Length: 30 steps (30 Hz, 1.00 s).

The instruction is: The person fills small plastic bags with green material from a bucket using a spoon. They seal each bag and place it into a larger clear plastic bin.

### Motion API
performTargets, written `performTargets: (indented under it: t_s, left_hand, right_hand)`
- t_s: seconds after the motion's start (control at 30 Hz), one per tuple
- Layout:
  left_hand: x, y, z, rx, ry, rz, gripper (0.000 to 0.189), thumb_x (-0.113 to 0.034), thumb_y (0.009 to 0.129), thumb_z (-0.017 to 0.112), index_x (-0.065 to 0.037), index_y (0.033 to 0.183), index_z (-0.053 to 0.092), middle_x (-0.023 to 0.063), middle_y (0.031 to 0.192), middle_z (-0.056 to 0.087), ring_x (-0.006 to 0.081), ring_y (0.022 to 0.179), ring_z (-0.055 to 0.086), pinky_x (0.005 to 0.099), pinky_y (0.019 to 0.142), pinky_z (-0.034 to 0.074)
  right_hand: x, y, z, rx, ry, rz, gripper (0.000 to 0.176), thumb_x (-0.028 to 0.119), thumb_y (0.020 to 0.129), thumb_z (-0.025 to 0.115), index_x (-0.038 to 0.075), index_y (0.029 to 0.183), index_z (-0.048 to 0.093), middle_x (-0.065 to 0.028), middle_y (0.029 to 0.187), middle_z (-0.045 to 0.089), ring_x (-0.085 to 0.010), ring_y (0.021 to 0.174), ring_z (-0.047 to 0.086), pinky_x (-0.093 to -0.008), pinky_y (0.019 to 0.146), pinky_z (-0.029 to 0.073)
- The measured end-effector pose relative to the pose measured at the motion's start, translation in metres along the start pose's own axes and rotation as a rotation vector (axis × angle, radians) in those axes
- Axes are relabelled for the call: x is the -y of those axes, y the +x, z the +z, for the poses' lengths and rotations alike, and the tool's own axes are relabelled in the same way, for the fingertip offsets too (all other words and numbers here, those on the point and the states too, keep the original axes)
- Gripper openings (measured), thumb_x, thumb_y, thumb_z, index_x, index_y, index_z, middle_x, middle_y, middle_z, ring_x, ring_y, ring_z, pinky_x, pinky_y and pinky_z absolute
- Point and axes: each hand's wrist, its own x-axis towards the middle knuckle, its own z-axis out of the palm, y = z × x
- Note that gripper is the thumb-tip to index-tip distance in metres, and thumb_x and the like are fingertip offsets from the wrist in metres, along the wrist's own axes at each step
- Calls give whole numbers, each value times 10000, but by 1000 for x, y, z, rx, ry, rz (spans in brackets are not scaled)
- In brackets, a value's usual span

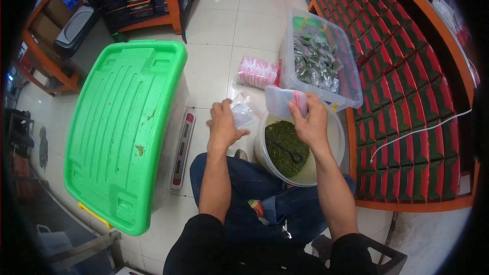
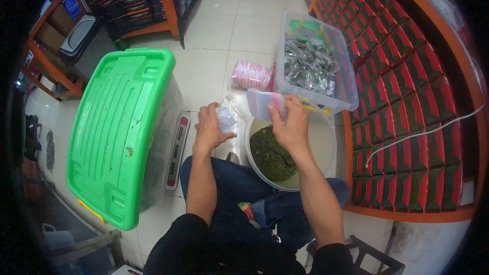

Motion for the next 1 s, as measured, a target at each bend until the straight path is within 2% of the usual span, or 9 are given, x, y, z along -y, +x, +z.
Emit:
performTargets:
  t_s: [0.07,0.13,0.2,0.27,0.3,0.43,0.67,0.73,1.0]
  left_hand:
    - [-10,-5,-6,100,345,-252,1116,-282,605,967,6,1469,322,252,1437,393,412,1366,399,550,1133,337]
    - [-11,-3,-8,57,298,-138,1153,-330,701,927,35,1529,212,297,1477,339,398,1417,343,507,1195,260]
    - [-12,1,9,-129,-593,155,1108,-309,759,900,67,1519,186,300,1484,318,370,1396,373,509,1183,271]
    - [-18,-6,29,-121,-544,226,999,-256,821,859,48,1512,205,248,1425,368,299,1302,461,413,1103,394]
    - [-33,-14,22,31,-915,100,955,-236,836,847,33,1506,221,216,1387,392,271,1234,504,377,1036,443]
    - [-40,-31,14,183,-1360,56,801,-168,880,798,-6,1480,292,97,1233,508,155,1069,577,286,900,509]
    - [-71,-66,6,385,-1331,178,454,-179,927,733,-26,1292,512,38,1094,573,116,1000,588,269,845,515]
    - [-74,-77,3,505,-1319,188,430,-224,958,674,-10,1295,516,64,1173,572,155,1057,594,309,914,505]
    - [-138,-110,0,585,-1690,152,384,-356,1069,456,-23,1258,495,112,1264,571,267,1233,550,393,1077,436]
  right_hand:
    - [-9,0,7,-200,-45,-163,203,86,849,710,-31,1014,724,-181,958,663,-344,862,651,-417,793,505]
    - [-10,-5,14,-236,-73,-176,203,85,853,707,-25,1022,726,-178,954,660,-341,849,648,-416,776,504]
    - [-6,-13,24,-265,-91,-186,203,83,857,705,-19,1031,727,-175,949,657,-338,837,645,-415,759,502]
    - [-2,-22,34,-24,104,-111,202,78,860,698,-11,1039,727,-181,906,647,-355,815,632,-413,729,497]
    - [-1,-24,36,-14,114,-109,202,78,860,698,-11,1039,727,-181,906,647,-355,815,632,-413,729,497]
    - [-11,-34,27,540,596,52,232,106,881,757,20,1091,706,5,914,669,-57,799,622,-276,665,498]
    - [16,-63,-10,525,1003,226,472,74,810,827,11,1191,555,-30,911,673,-95,824,647,-254,688,520]
    - [11,-75,-25,370,359,172,567,158,723,913,30,1091,501,-92,991,668,-161,851,685,-289,705,532]
    - [14,-95,-58,-44,110,-371,824,294,622,955,49,1197,419,-180,1188,495,-330,974,616,-453,845,502]
